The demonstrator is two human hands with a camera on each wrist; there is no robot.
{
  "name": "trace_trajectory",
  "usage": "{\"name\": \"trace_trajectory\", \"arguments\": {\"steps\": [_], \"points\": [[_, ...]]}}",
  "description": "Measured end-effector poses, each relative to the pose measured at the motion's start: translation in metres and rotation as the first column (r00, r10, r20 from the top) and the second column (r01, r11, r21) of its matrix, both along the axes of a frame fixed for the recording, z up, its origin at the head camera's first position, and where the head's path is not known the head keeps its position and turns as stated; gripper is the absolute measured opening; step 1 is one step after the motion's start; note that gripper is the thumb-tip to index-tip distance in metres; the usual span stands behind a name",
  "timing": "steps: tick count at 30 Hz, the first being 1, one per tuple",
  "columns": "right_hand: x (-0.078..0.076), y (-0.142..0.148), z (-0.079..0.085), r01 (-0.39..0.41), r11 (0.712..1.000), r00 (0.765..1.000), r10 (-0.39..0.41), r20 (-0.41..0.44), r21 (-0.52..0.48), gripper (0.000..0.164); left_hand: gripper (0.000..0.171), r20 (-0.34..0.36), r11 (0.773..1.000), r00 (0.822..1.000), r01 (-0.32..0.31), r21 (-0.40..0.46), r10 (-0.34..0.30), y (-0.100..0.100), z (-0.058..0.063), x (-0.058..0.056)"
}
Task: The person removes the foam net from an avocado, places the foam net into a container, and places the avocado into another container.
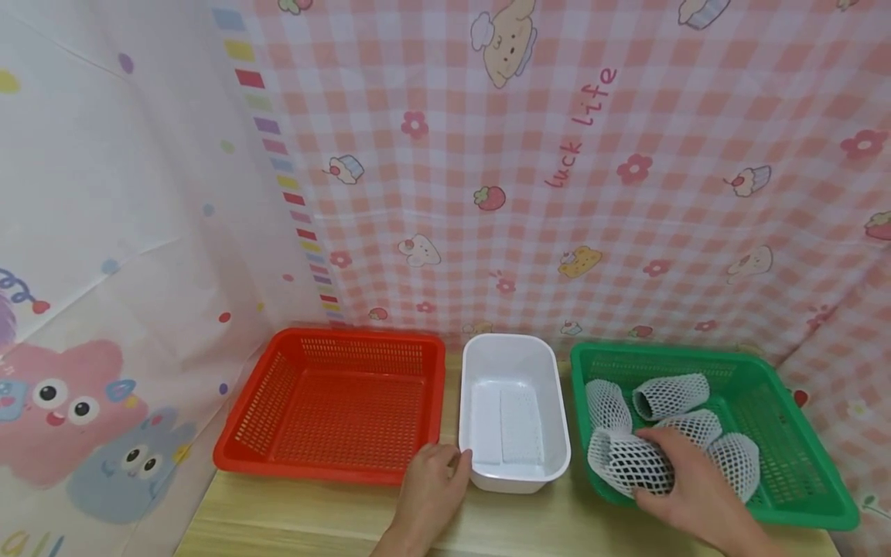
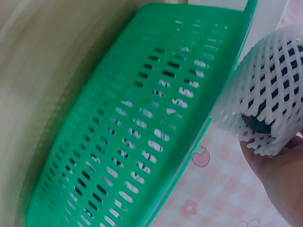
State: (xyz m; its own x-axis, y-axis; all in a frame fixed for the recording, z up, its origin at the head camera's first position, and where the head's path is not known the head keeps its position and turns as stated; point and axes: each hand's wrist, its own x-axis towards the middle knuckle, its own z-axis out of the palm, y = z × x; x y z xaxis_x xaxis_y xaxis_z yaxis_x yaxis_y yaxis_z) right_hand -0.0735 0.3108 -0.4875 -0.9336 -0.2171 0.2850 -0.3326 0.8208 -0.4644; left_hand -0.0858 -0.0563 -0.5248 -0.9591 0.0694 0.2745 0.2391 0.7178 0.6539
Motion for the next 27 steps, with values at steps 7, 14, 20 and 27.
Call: {"name": "trace_trajectory", "arguments": {"steps": [7, 14, 20, 27], "points": [[0.012, -0.011, -0.005, 0.004, 1.0, 0.998, -0.005, -0.062, -0.015, 0.077, 0.017, 0.012, 1.0, 1.0, -0.003, -0.007, 0.003, 0.0, 0.0, 0.001], [0.025, -0.025, -0.009, -0.038, 0.998, 0.99, 0.029, -0.14, -0.057, 0.082, 0.017, -0.037, 1.0, 0.999, 0.003, -0.004, -0.003, -0.001, -0.001, 0.0], [0.03, -0.034, -0.011, -0.081, 0.994, 0.985, 0.069, -0.156, -0.075, 0.082, 0.015, -0.242, 1.0, 0.97, -0.008, -0.021, 0.002, -0.005, -0.006, 0.003], [0.035, -0.047, -0.017, -0.126, 0.99, 0.977, 0.113, -0.18, -0.065, 0.084, 0.007, -0.546, 0.999, 0.837, 0.037, -0.022, -0.043, -0.016, -0.014, 0.003]]}}
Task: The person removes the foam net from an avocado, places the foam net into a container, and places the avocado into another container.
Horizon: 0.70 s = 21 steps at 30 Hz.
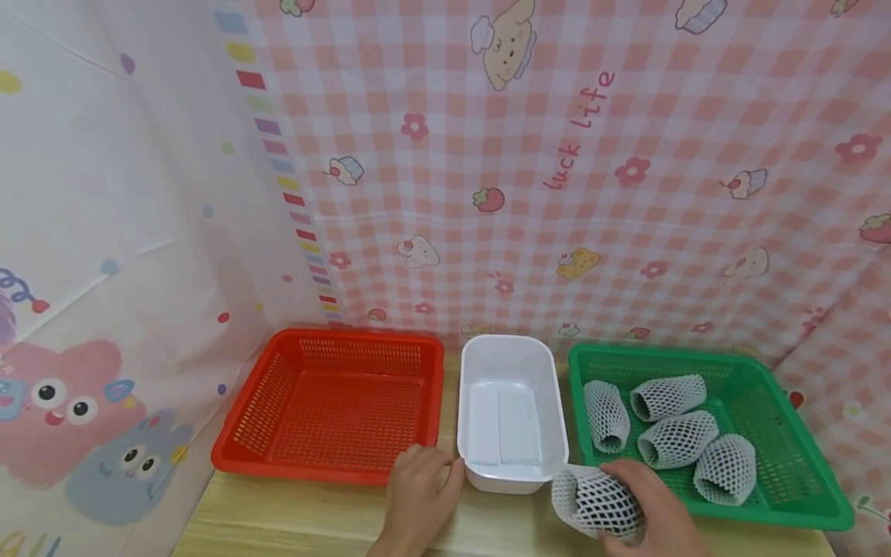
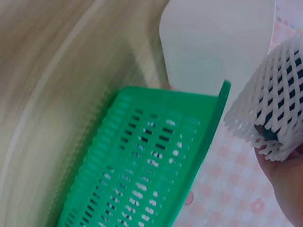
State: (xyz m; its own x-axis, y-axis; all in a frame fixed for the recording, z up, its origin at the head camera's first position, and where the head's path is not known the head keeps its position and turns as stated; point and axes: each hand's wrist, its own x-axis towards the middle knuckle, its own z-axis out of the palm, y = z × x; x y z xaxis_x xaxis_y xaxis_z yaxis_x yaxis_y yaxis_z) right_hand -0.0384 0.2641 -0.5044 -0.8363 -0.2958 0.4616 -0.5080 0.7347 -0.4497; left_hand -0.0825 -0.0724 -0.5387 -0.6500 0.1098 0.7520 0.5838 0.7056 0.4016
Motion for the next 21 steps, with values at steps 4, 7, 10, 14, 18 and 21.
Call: {"name": "trace_trajectory", "arguments": {"steps": [4, 7, 10, 14, 18, 21], "points": [[0.005, -0.007, 0.0, -0.009, 1.0, 1.0, 0.009, 0.017, 0.005, 0.084, 0.006, -0.106, 0.997, 0.992, 0.073, -0.021, -0.075, -0.006, -0.006, 0.001], [0.007, -0.01, -0.003, -0.022, 1.0, 0.999, 0.022, 0.038, 0.007, 0.083, 0.021, -0.185, 0.992, 0.975, 0.116, -0.047, -0.123, -0.01, -0.012, 0.002], [0.006, -0.011, -0.008, -0.071, 0.997, 0.997, 0.07, 0.019, 0.014, 0.083, 0.028, -0.258, 0.989, 0.955, 0.137, -0.058, -0.147, -0.012, -0.019, 0.003], [0.005, -0.012, -0.018, -0.119, 0.993, 0.993, 0.119, 0.023, 0.019, 0.085, 0.027, -0.285, 0.988, 0.946, 0.139, -0.07, -0.153, -0.016, -0.027, 0.006], [0.006, -0.017, -0.026, -0.133, 0.991, 0.988, 0.13, 0.08, 0.023, 0.087, 0.03, -0.246, 0.984, 0.954, 0.157, -0.081, -0.172, -0.02, -0.032, 0.011], [0.007, -0.022, -0.031, -0.152, 0.988, 0.983, 0.149, 0.104, 0.022, 0.084, 0.031, -0.226, 0.979, 0.954, 0.181, -0.094, -0.198, -0.021, -0.036, 0.014]]}}
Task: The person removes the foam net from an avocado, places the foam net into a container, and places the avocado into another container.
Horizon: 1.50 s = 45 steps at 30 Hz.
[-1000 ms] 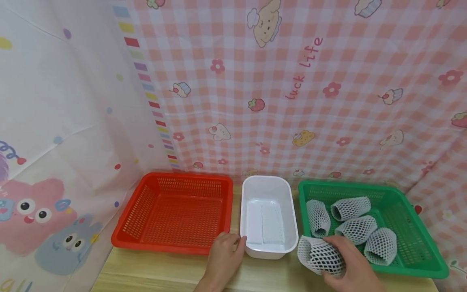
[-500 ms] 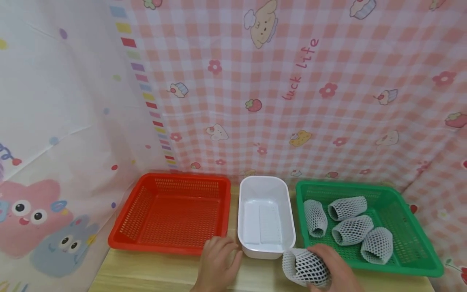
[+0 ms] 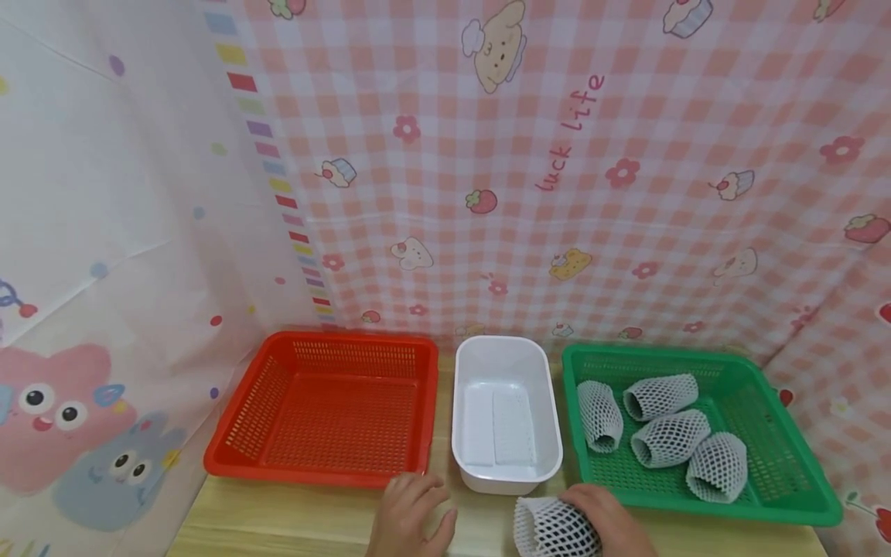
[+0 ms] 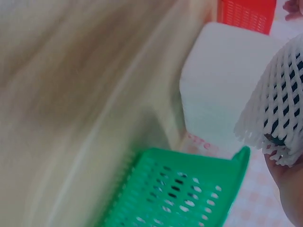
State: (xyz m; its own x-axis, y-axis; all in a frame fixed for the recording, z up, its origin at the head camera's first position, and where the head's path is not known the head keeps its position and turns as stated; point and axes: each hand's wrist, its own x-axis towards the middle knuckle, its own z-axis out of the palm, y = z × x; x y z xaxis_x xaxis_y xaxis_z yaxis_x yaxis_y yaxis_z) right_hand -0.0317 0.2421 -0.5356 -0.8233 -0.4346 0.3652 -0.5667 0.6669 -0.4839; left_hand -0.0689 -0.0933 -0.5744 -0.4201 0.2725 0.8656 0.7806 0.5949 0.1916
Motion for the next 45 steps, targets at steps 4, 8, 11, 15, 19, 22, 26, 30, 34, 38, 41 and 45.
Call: {"name": "trace_trajectory", "arguments": {"steps": [4, 8, 11, 15, 19, 22, 26, 30, 34, 38, 41, 45], "points": [[-0.001, -0.008, -0.013, -0.03, 1.0, 0.999, 0.029, -0.038, -0.009, 0.079, 0.031, -0.03, 0.999, 0.999, 0.036, -0.004, -0.036, 0.001, -0.005, 0.001], [-0.004, -0.015, -0.035, -0.051, 0.998, 0.994, 0.047, -0.101, -0.037, 0.075, 0.031, -0.017, 0.997, 0.997, 0.075, 0.007, -0.075, 0.003, -0.011, 0.003], [-0.007, -0.022, -0.047, -0.057, 0.997, 0.989, 0.049, -0.139, -0.049, 0.074, 0.031, 0.025, 0.996, 0.995, 0.092, 0.0, -0.092, 0.003, -0.016, 0.005], [-0.007, -0.033, -0.05, -0.035, 0.999, 0.992, 0.031, -0.119, -0.031, 0.074, 0.027, 0.086, 0.994, 0.992, 0.097, -0.042, -0.094, 0.004, -0.024, 0.006], [-0.006, -0.041, -0.049, -0.014, 1.0, 1.0, 0.015, -0.016, 0.001, 0.076, 0.018, 0.156, 0.991, 0.985, 0.091, -0.1, -0.074, 0.004, -0.031, 0.009], [-0.006, -0.045, -0.05, 0.008, 1.0, 0.997, -0.01, 0.082, 0.028, 0.078, 0.032, 0.238, 0.986, 0.969, 0.095, -0.135, -0.061, 0.005, -0.032, 0.013], [-0.007, -0.049, -0.054, 0.031, 0.998, 0.989, -0.039, 0.144, 0.058, 0.079, 0.034, 0.373, 0.981, 0.927, 0.104, -0.163, -0.037, 0.006, -0.03, 0.018], [-0.009, -0.053, -0.06, 0.026, 0.997, 0.992, -0.035, 0.12, 0.07, 0.077, 0.028, 0.472, 0.979, 0.881, 0.116, -0.17, -0.022, 0.006, -0.028, 0.021], [-0.009, -0.055, -0.064, 0.024, 0.997, 0.991, -0.033, 0.132, 0.071, 0.077, 0.025, 0.489, 0.975, 0.872, 0.135, -0.177, -0.031, 0.007, -0.029, 0.02], [-0.009, -0.056, -0.065, 0.034, 0.996, 0.989, -0.045, 0.14, 0.085, 0.078, 0.024, 0.473, 0.971, 0.88, 0.152, -0.184, -0.048, 0.009, -0.033, 0.018], [-0.009, -0.057, -0.066, 0.038, 0.995, 0.99, -0.05, 0.132, 0.091, 0.079, 0.024, 0.472, 0.969, 0.88, 0.162, -0.187, -0.056, 0.01, -0.036, 0.017], [-0.01, -0.056, -0.065, 0.027, 0.997, 0.991, -0.037, 0.132, 0.076, 0.08, 0.025, 0.471, 0.968, 0.879, 0.174, -0.184, -0.068, 0.012, -0.038, 0.016]]}}
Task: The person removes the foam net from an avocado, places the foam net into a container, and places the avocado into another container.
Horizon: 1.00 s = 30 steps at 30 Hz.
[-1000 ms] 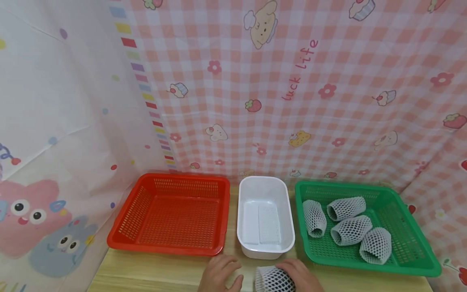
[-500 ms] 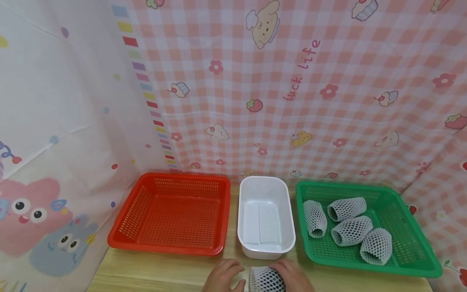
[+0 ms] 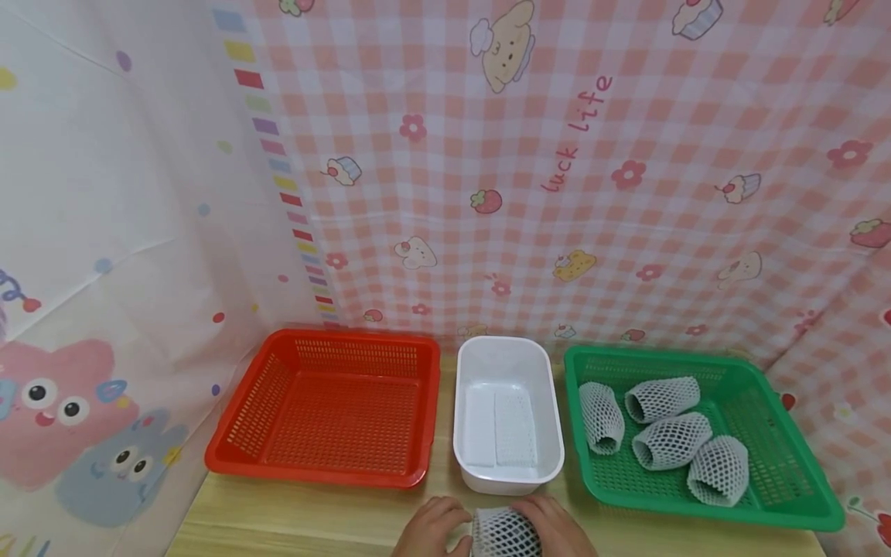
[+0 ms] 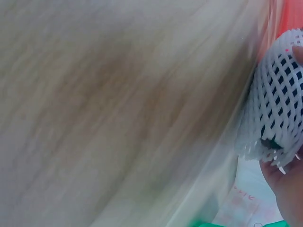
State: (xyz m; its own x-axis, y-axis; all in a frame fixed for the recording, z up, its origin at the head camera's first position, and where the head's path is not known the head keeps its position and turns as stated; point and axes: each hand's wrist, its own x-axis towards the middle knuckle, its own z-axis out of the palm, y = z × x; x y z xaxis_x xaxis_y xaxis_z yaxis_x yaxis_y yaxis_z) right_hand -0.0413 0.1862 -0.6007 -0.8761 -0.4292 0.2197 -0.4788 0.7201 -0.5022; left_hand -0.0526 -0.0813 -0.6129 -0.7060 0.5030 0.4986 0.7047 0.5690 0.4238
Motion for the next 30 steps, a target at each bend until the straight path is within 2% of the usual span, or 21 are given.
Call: {"name": "trace_trajectory", "arguments": {"steps": [2, 4, 8, 12, 17, 24, 30], "points": [[0.0, 0.001, 0.002, -0.005, 1.0, 1.0, 0.005, 0.012, -0.009, 0.081, 0.025, 0.004, 1.0, 1.0, 0.013, -0.004, -0.013, 0.001, 0.001, 0.0], [-0.001, 0.003, 0.006, -0.006, 1.0, 0.997, 0.007, 0.079, -0.019, 0.083, 0.024, 0.011, 1.0, 1.0, 0.025, -0.013, -0.025, 0.001, 0.001, -0.001], [-0.001, 0.013, 0.009, -0.026, 0.999, 0.987, 0.032, 0.155, -0.042, 0.084, 0.021, 0.05, 0.998, 0.998, 0.046, -0.037, -0.044, 0.001, 0.004, -0.001], [0.001, 0.024, 0.002, -0.047, 0.994, 0.991, 0.059, 0.12, -0.103, 0.083, 0.02, 0.077, 0.998, 0.996, 0.051, -0.044, -0.048, 0.003, 0.006, -0.001], [0.006, 0.028, -0.004, -0.006, 0.991, 0.997, 0.017, 0.075, -0.136, 0.083, 0.02, 0.142, 0.997, 0.988, 0.059, -0.043, -0.052, 0.005, 0.008, -0.001], [0.01, 0.031, 0.0, 0.05, 0.991, 0.988, -0.031, 0.152, -0.123, 0.084, 0.025, 0.14, 0.997, 0.988, 0.072, -0.033, -0.067, 0.01, 0.009, -0.001], [0.01, 0.035, 0.0, 0.01, 0.992, 0.991, 0.007, 0.133, -0.123, 0.079, 0.025, 0.238, 0.996, 0.968, 0.091, -0.026, -0.082, 0.014, 0.01, -0.001]]}}
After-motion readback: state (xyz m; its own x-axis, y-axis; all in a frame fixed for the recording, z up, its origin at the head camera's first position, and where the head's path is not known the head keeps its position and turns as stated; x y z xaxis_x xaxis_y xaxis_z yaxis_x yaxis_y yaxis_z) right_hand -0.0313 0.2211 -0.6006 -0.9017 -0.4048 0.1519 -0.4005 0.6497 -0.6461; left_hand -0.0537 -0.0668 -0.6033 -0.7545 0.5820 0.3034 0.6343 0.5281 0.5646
